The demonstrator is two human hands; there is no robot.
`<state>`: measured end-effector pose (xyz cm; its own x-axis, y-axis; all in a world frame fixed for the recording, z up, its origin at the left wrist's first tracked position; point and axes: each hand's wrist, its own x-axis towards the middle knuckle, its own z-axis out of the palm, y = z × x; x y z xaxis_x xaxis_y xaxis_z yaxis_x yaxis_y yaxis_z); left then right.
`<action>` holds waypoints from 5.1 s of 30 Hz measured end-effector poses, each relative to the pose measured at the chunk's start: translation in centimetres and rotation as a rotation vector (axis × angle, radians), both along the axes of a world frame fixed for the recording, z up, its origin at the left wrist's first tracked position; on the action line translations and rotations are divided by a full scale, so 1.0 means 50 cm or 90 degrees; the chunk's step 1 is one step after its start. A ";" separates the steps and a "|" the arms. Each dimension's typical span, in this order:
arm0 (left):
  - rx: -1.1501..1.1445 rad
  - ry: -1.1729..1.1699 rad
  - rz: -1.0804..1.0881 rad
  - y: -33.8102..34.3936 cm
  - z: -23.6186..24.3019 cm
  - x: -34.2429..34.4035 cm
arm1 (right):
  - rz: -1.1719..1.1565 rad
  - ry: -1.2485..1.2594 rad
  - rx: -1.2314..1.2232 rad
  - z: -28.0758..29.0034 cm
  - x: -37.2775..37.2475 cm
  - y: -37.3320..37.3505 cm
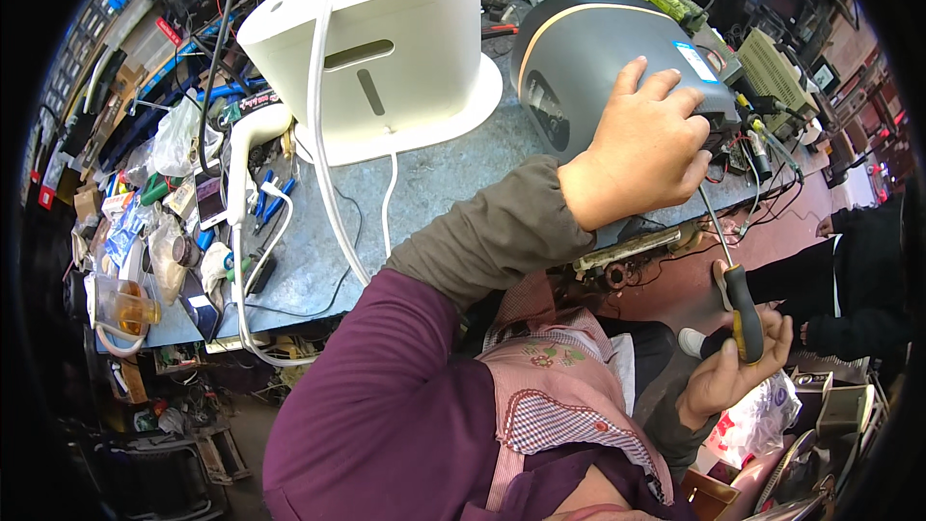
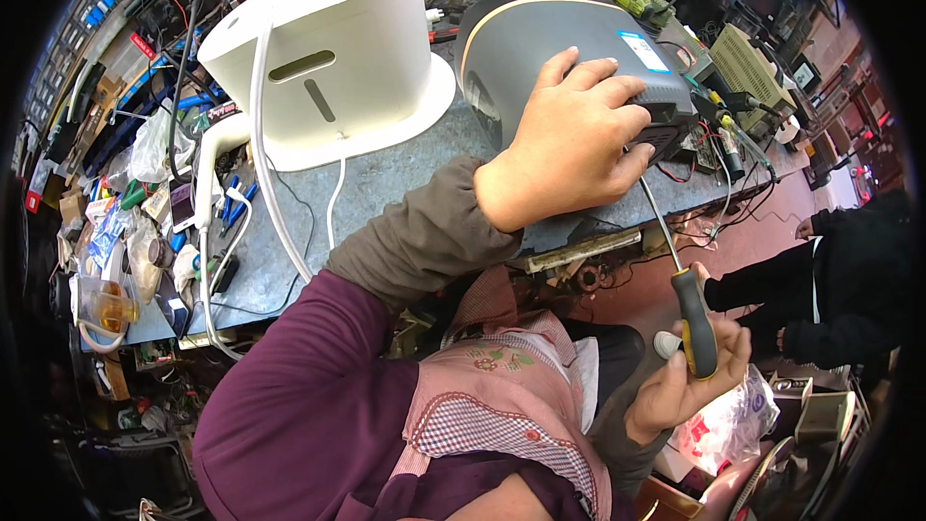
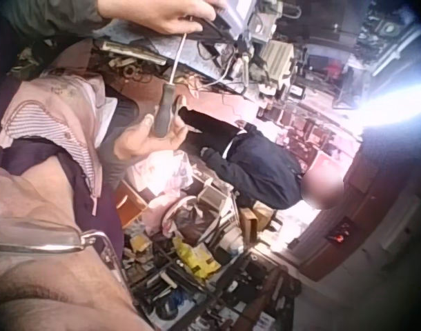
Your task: The person disassembles a small black appliance on a cluttered workbench. They use a screwdriver to remove screws from the bottom and sides, then detach a small black plastic cover. The person repeatedly repositions the appliance and handles the removed parts throughout the clip.
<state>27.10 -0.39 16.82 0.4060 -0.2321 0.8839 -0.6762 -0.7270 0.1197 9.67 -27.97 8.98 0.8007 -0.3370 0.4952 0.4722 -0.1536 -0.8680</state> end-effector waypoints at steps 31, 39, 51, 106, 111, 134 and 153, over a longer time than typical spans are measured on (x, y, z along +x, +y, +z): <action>0.047 0.031 0.024 -0.003 0.023 -0.013 | 0.032 -0.054 0.037 0.011 -0.012 0.056; 0.068 0.024 0.031 -0.002 0.021 -0.009 | 0.063 -0.063 0.103 0.010 -0.013 0.075; 0.001 0.118 -0.060 0.050 0.057 -0.003 | 0.027 -0.172 0.001 -0.005 -0.035 0.032; -0.660 0.291 -0.059 0.164 -0.044 0.088 | 0.245 0.222 0.538 -0.126 0.510 0.229; -0.655 0.263 -0.056 0.170 -0.052 0.077 | 0.315 0.221 0.602 -0.085 0.486 0.237; -0.838 0.529 -0.263 0.169 -0.209 0.211 | 0.341 -0.134 0.132 -0.071 0.490 0.206; -0.585 0.251 -0.282 0.184 -0.133 0.179 | 0.350 0.021 0.458 -0.027 0.545 0.148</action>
